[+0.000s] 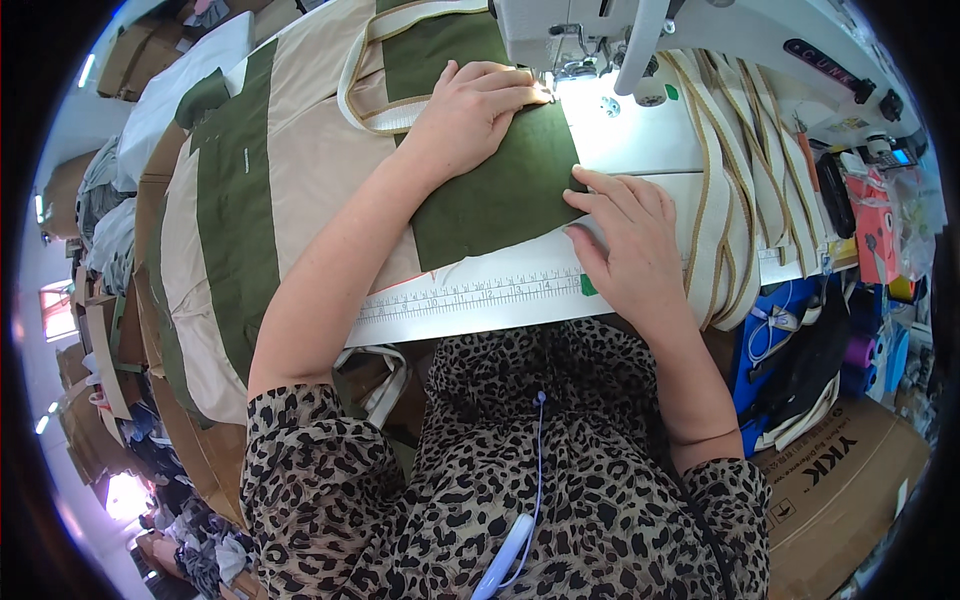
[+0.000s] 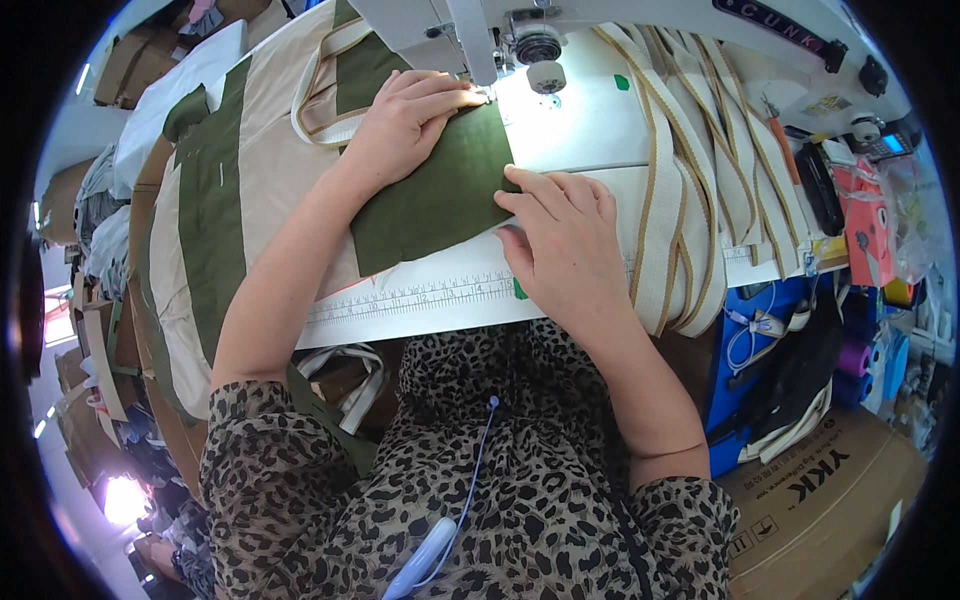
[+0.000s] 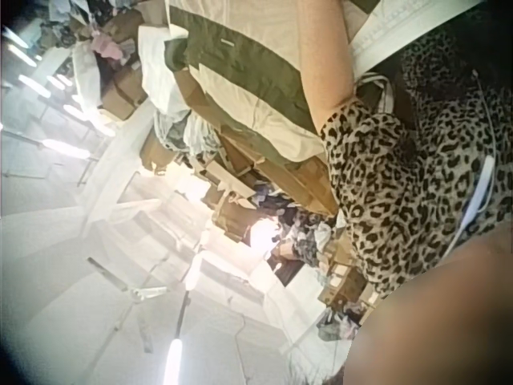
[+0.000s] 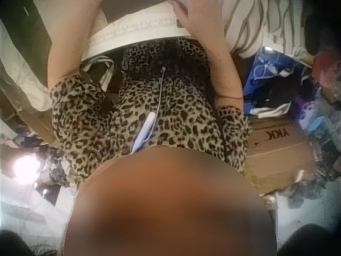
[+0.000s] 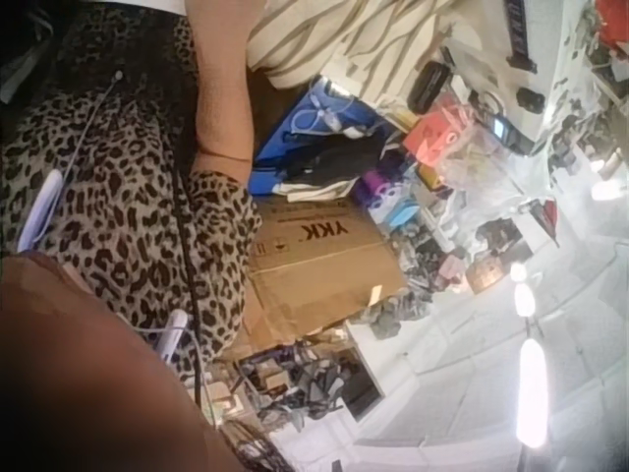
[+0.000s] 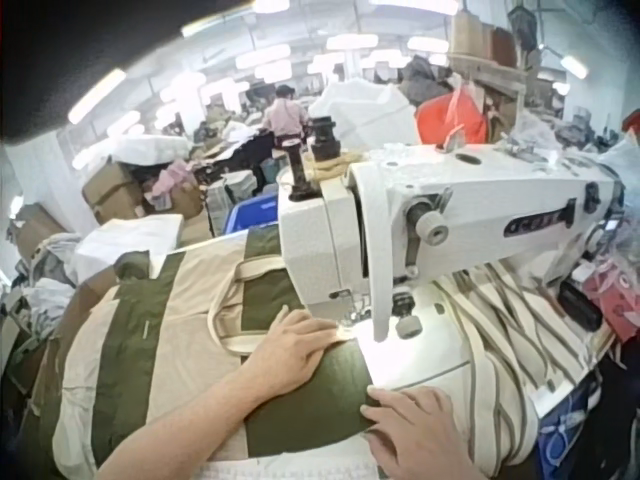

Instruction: Sewing fabric handles onto tote bags using an industrial sewing machine.

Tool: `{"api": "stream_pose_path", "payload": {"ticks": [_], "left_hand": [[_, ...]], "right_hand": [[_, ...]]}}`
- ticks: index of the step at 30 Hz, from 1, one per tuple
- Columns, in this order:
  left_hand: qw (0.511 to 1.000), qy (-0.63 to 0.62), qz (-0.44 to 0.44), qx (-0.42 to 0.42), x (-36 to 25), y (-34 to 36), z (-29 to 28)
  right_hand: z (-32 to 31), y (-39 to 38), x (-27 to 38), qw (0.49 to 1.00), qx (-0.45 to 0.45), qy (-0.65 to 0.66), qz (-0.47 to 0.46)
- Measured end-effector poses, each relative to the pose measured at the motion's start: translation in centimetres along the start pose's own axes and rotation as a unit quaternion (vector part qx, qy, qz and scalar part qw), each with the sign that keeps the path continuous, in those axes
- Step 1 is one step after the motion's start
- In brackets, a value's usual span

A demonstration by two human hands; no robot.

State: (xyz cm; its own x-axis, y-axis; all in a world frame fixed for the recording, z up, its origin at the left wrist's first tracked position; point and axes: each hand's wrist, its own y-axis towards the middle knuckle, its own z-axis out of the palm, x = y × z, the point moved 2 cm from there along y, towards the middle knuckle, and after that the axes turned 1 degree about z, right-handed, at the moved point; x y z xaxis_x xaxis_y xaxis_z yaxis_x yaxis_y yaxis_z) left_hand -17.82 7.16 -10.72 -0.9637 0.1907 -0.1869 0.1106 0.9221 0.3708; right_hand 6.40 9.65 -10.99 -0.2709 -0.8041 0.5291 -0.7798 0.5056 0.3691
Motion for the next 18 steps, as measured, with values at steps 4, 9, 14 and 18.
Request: {"api": "stream_pose_path", "payload": {"ticks": [4, 9, 14, 18], "left_hand": [[0.999, 0.016, -0.025, -0.016, 0.2, -0.2, 0.2], [0.996, -0.030, -0.079, -0.029, -0.9, -1.9, 0.3], [0.995, -0.003, -0.095, 0.036, -6.5, -7.6, -2.0], [0.993, 0.011, -0.074, 0.096, -10.2, -10.1, -3.0]], "right_hand": [[0.0, 0.0, 0.2, 1.000, -0.005, -0.002, -0.009], [0.3, -1.0, -0.4, 0.999, -0.001, 0.005, -0.049], [-1.1, -3.7, 1.3, 0.990, 0.074, 0.065, -0.100], [-0.9, -3.9, 0.7, 0.986, 0.028, 0.150, -0.062]]}}
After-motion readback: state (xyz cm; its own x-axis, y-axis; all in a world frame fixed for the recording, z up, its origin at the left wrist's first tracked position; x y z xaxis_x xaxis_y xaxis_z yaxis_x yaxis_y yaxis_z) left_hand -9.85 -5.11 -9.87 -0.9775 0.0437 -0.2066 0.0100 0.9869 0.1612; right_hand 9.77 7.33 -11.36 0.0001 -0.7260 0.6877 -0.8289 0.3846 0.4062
